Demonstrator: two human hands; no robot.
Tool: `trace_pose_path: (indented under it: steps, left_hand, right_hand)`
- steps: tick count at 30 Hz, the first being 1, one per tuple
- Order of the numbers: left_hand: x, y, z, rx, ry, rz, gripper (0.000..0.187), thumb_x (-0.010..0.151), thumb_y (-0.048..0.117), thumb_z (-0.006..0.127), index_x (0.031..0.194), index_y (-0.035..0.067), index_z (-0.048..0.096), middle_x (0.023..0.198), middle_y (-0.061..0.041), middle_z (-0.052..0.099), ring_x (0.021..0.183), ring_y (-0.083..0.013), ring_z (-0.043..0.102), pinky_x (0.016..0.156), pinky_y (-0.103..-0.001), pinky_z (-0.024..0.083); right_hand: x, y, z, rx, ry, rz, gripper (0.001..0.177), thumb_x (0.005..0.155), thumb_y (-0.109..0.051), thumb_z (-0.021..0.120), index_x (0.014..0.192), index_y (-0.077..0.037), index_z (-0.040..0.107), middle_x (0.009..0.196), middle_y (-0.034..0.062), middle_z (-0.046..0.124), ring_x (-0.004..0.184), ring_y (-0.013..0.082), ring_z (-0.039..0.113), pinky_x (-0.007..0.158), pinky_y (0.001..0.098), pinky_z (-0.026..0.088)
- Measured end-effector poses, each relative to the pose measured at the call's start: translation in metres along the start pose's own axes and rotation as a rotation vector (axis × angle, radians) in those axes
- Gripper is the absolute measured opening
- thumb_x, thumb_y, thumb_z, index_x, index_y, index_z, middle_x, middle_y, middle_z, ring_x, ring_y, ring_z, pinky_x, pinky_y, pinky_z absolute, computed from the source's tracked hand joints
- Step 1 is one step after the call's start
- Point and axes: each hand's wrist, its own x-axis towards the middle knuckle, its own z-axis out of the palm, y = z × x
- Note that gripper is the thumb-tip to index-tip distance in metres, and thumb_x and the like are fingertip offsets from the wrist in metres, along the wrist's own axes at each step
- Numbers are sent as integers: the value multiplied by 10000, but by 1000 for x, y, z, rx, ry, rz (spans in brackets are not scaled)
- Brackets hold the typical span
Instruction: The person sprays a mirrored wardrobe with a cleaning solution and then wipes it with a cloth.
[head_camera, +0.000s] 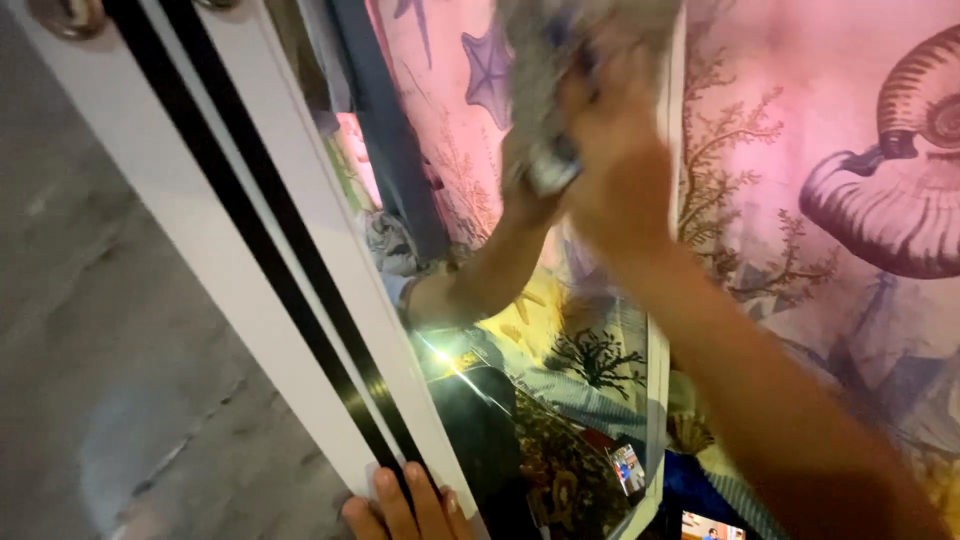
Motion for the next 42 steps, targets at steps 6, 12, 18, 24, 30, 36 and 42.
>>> trace_pose_path:
  steps: [6,12,18,24,30,36,42]
  left_hand:
    - [-16,54,-52,-191,-541,-526,571,1090,381,432,1434,-41,601,1512,-363,481,1418,-610,352,1156,-780,165]
    - [4,56,-57,-185,-621,-657,602,1055,415,424,1437,-20,589,1533,-328,457,1445,-581,317,1146,-755,123]
    - [-17,55,-49,-148,-546,-526,616,1094,390,409,1504,-50,543,1546,-344,462,1451,-588,298,1157,-758,120]
    - [-3,60,-57,-171,-619,-619,597,1080,363,380,1508,-30,518,1542,-334,463,1463,-574,280,1160,-760,127]
    - [0,62,-55,-155,-572,-632,574,1085,339,391,1497,-40,519,1538,-337,465,1471,-588,289,1155,-775,160]
    - [2,70,-60,-217,-624,-720,612,1079,364,408,1533,-42,469,1573,-348,412,1463,-615,276,1099,-812,186]
    - [0,77,-58,-238,-615,-782,623,1078,356,415,1547,-52,461,1632,-306,356,1482,-601,224,1153,-791,119]
  right_hand:
    - [-71,-135,-57,355,1,-292,339,1020,-252,649,1337,-185,748,1574,211,468,1450,578,443,1235,718,301]
    - [-132,-118,-61,408,-116,-524,363,988,-315,638,1328,-229,733,1547,146,507,1386,499,489,1156,675,334]
    - [-94,-40,-38,102,20,-436,297,1044,-117,717,1339,-129,749,1541,129,565,1338,387,656,1060,409,587]
    - [-79,47,-28,-46,-112,-138,423,962,-164,751,1351,-7,700,1539,289,536,1279,414,645,938,434,601]
    - [-125,31,-29,-61,-224,157,549,877,-79,707,1408,12,606,1537,332,474,1225,485,608,881,477,572]
    - [-245,15,-29,-38,-568,469,665,702,60,600,1359,-21,541,1501,302,442,1248,488,565,928,517,544]
    - [-409,25,-22,-24,-405,368,577,745,67,589,1306,-65,608,1369,321,574,1160,469,643,904,499,554]
